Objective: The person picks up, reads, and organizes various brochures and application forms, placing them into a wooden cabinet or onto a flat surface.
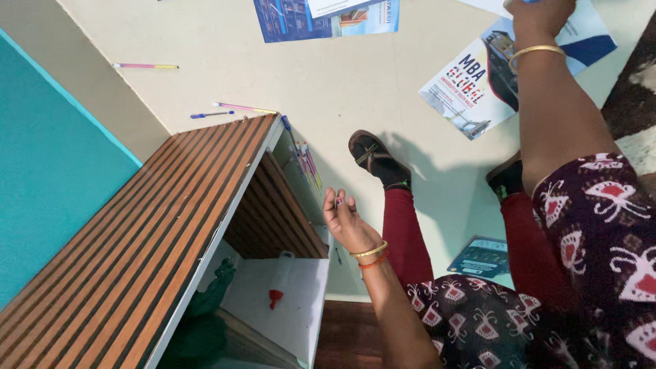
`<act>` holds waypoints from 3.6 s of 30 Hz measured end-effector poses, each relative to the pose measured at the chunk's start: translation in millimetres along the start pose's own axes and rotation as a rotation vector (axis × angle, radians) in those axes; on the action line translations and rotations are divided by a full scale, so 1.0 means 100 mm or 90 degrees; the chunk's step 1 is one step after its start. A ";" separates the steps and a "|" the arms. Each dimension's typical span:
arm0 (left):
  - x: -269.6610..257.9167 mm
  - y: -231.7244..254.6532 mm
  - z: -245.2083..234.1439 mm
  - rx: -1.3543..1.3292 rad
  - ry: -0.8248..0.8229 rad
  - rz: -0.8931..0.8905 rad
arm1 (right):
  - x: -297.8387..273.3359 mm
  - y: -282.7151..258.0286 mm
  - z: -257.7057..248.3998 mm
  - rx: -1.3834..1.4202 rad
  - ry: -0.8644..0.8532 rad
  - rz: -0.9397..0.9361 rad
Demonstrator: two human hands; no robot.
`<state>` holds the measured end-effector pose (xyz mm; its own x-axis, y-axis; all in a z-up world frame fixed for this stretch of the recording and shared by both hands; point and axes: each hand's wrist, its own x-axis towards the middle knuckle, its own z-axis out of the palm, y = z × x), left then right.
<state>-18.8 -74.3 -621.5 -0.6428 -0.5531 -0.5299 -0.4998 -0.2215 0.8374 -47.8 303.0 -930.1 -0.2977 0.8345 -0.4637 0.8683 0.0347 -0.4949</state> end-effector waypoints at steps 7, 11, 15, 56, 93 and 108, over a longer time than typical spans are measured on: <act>-0.04 0.02 0.07 0.015 -0.008 -0.023 | -0.26 -0.46 -0.25 0.384 -0.007 0.064; -0.03 -0.07 0.11 -0.001 -0.031 -0.014 | -0.28 -0.42 -0.49 0.626 -0.052 0.135; -0.12 -0.21 0.31 0.003 -0.038 -0.050 | -0.78 -0.51 -1.34 0.606 -0.125 -0.099; -3.67 4.95 0.34 -0.073 -0.463 0.312 | -3.99 -2.86 -7.26 0.595 -0.336 -0.303; -4.88 4.51 0.27 0.179 -0.701 0.306 | -4.86 -2.69 -8.16 0.727 -0.404 -0.329; -5.31 4.34 0.11 -0.134 -0.605 0.196 | -4.94 -2.46 -8.29 0.641 -0.487 -0.352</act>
<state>99.1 131.7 21.8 -0.9667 0.2367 -0.0975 -0.1813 -0.3643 0.9135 215.0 338.3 30.2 -0.9327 0.3244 -0.1573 0.0054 -0.4236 -0.9058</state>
